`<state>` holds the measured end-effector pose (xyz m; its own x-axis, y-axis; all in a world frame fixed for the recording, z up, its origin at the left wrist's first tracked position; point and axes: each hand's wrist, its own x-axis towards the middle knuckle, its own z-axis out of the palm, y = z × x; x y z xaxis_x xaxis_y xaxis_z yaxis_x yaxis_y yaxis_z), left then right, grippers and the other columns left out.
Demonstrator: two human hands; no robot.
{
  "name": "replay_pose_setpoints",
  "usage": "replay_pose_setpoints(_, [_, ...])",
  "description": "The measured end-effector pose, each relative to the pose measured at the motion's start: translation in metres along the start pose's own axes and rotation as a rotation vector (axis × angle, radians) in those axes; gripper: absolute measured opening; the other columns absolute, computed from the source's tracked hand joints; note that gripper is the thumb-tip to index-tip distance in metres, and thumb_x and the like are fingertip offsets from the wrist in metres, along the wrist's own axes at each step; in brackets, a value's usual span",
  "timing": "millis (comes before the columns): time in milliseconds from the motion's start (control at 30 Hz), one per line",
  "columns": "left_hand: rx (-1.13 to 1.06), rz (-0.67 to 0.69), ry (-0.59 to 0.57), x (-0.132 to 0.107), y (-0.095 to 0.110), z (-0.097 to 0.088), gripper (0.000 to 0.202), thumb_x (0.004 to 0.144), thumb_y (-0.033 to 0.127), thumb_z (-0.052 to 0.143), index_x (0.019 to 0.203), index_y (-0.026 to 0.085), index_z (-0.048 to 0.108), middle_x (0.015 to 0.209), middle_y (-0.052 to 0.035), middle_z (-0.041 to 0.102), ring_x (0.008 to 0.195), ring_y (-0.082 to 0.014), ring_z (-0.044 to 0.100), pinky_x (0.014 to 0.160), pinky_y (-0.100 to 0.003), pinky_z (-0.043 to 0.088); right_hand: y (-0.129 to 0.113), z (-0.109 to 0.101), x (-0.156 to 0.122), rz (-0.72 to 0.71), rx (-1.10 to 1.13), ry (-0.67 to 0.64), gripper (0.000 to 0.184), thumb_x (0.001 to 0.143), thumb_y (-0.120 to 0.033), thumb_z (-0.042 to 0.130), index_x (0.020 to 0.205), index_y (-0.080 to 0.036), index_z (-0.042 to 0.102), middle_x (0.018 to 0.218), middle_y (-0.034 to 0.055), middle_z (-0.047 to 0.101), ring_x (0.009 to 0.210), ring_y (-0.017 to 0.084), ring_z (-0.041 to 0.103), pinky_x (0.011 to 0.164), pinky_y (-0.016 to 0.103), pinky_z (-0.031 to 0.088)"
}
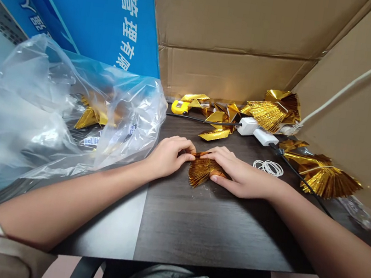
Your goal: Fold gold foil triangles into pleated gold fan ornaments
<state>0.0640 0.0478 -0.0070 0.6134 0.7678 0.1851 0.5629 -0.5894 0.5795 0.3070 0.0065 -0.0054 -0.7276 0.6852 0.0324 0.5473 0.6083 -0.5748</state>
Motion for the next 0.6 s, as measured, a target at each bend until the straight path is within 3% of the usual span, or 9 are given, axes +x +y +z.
replay_pose_setpoints(133, [-0.107,-0.003,0.011,0.0005,-0.0034,0.0002,0.005,0.088,0.015,0.071,0.087,0.018,0.074,0.090,0.0005,0.077,0.083,-0.0149,0.069,0.082,-0.028,0.052,0.0018,0.0027,0.0008,-0.071,0.003,0.033,0.043,0.100,-0.034,0.044,0.139,-0.016,0.045,0.134,0.0168,0.049,0.126,0.024,0.046,0.110,0.052,0.045])
replay_pose_setpoints(333, [-0.060,0.065,0.003,-0.0003,-0.0075,0.0011,0.014,0.092,0.012,0.065,0.096,0.020,0.076,0.092,-0.0015,0.078,0.085,-0.0158,0.072,0.083,-0.028,0.054,0.0066,0.0060,0.0019,-0.103,-0.031,0.053,0.043,0.101,-0.034,0.043,0.141,-0.018,0.041,0.135,0.0161,0.048,0.128,0.024,0.047,0.110,0.052,0.047])
replay_pose_setpoints(500, [-0.011,0.089,0.002,-0.0004,-0.0097,0.0022,0.014,0.092,0.013,0.065,0.096,0.021,0.076,0.093,-0.0013,0.078,0.088,-0.0162,0.072,0.086,-0.029,0.054,0.0070,0.0086,0.0013,-0.085,-0.052,0.083,0.061,0.101,-0.035,0.043,0.156,-0.020,0.020,0.141,0.0179,0.045,0.134,0.026,0.045,0.112,0.056,0.046])
replay_pose_setpoints(600, [0.006,0.101,-0.001,-0.0009,-0.0093,0.0020,0.013,0.093,0.014,0.065,0.096,0.021,0.075,0.093,-0.0009,0.077,0.089,-0.0159,0.071,0.087,-0.029,0.054,0.0076,0.0096,0.0006,-0.060,-0.060,0.062,0.064,0.101,-0.036,0.041,0.158,-0.018,0.019,0.141,0.0190,0.044,0.136,0.028,0.042,0.113,0.058,0.045])
